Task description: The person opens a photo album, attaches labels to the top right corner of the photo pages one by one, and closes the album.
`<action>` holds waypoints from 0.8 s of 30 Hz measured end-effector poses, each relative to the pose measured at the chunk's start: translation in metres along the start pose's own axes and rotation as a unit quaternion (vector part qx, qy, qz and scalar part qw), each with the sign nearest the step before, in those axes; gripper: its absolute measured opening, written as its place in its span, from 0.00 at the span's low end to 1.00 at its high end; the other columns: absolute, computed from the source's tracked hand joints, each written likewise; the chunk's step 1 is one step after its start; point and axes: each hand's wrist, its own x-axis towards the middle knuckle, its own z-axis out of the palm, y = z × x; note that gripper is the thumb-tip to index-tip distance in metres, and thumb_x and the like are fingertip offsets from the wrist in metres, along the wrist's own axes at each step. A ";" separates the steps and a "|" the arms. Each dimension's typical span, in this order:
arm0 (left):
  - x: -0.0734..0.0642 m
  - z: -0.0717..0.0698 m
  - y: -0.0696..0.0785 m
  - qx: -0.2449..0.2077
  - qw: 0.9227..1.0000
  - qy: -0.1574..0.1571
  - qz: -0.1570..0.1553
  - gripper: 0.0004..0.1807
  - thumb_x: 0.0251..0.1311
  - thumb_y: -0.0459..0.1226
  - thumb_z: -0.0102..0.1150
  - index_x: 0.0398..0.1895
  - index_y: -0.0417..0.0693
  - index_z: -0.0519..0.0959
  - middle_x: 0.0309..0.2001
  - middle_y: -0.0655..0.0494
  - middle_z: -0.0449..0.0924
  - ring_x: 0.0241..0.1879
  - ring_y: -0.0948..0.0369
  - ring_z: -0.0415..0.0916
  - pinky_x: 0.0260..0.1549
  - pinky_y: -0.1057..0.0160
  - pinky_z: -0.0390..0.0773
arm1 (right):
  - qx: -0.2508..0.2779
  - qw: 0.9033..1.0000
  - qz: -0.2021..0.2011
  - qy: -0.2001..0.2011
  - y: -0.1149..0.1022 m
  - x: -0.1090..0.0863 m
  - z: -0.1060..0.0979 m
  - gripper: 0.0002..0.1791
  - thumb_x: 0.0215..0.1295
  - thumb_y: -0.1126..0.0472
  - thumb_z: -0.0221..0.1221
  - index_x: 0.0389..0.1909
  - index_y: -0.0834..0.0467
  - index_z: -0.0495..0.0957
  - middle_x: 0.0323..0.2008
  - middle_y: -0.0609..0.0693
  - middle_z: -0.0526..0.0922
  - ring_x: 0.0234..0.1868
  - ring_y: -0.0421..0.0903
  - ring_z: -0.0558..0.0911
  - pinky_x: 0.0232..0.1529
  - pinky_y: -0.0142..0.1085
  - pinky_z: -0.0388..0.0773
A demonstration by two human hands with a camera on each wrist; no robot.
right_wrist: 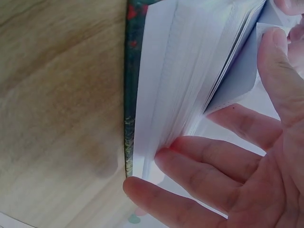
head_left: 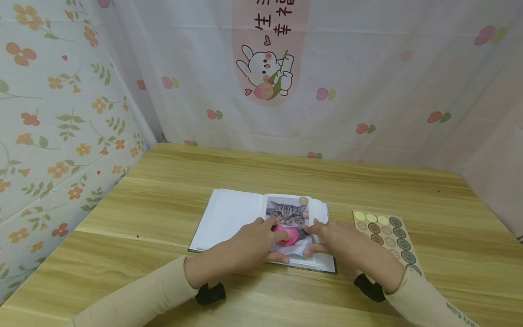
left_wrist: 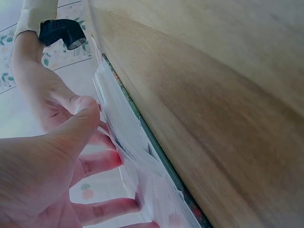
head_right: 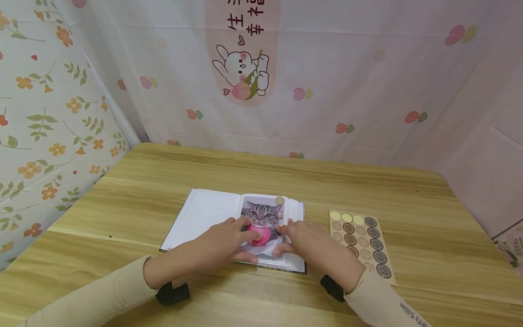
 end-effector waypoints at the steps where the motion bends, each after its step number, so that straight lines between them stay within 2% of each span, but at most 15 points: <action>1: 0.000 0.000 0.000 0.001 1.000 0.000 0.000 0.27 0.53 0.61 0.53 0.50 0.57 0.79 0.51 0.47 0.73 0.38 0.55 0.75 0.34 0.60 0.80 | 0.000 1.000 0.001 -0.002 0.000 0.000 0.000 0.36 0.51 0.37 0.56 0.55 0.58 0.76 0.53 0.67 0.76 0.45 0.64 0.81 0.45 0.51 0.77; 11: -0.001 -0.001 -0.002 -0.007 1.000 0.000 0.010 0.23 0.58 0.58 0.52 0.50 0.57 0.79 0.50 0.47 0.73 0.38 0.56 0.74 0.35 0.61 0.79 | 0.012 1.000 -0.006 -0.021 0.002 -0.001 -0.004 0.36 0.54 0.37 0.54 0.57 0.59 0.75 0.55 0.69 0.73 0.46 0.65 0.80 0.45 0.51 0.76; 15: -0.001 -0.001 -0.002 -0.017 1.000 -0.008 0.009 0.22 0.61 0.56 0.51 0.52 0.56 0.78 0.51 0.47 0.73 0.39 0.56 0.74 0.35 0.60 0.79 | 0.057 0.997 0.000 -0.060 0.006 -0.002 -0.007 0.39 0.56 0.35 0.50 0.61 0.58 0.71 0.60 0.68 0.69 0.52 0.65 0.76 0.51 0.53 0.73; 19: -0.001 -0.001 -0.002 -0.021 1.000 -0.008 0.014 0.21 0.62 0.55 0.51 0.51 0.56 0.78 0.49 0.48 0.72 0.38 0.56 0.74 0.35 0.61 0.79 | 0.114 0.988 0.016 -0.104 0.011 -0.004 -0.010 0.41 0.57 0.34 0.50 0.66 0.55 0.65 0.65 0.64 0.62 0.61 0.65 0.69 0.56 0.55 0.68; 22: -0.002 -0.002 -0.003 -0.022 1.000 -0.005 0.019 0.20 0.63 0.53 0.50 0.51 0.56 0.78 0.48 0.49 0.72 0.36 0.57 0.74 0.34 0.61 0.78 | 0.122 0.986 0.024 -0.115 0.013 -0.005 -0.011 0.45 0.53 0.32 0.54 0.68 0.54 0.61 0.67 0.62 0.61 0.62 0.64 0.69 0.57 0.56 0.67; 24: -0.002 -0.003 -0.003 -0.024 0.999 -0.006 0.021 0.19 0.64 0.52 0.49 0.51 0.56 0.78 0.48 0.49 0.73 0.36 0.56 0.74 0.35 0.61 0.78 | 0.114 0.986 0.034 -0.114 0.012 -0.005 -0.011 0.48 0.50 0.32 0.56 0.69 0.52 0.59 0.64 0.64 0.66 0.57 0.61 0.74 0.56 0.55 0.69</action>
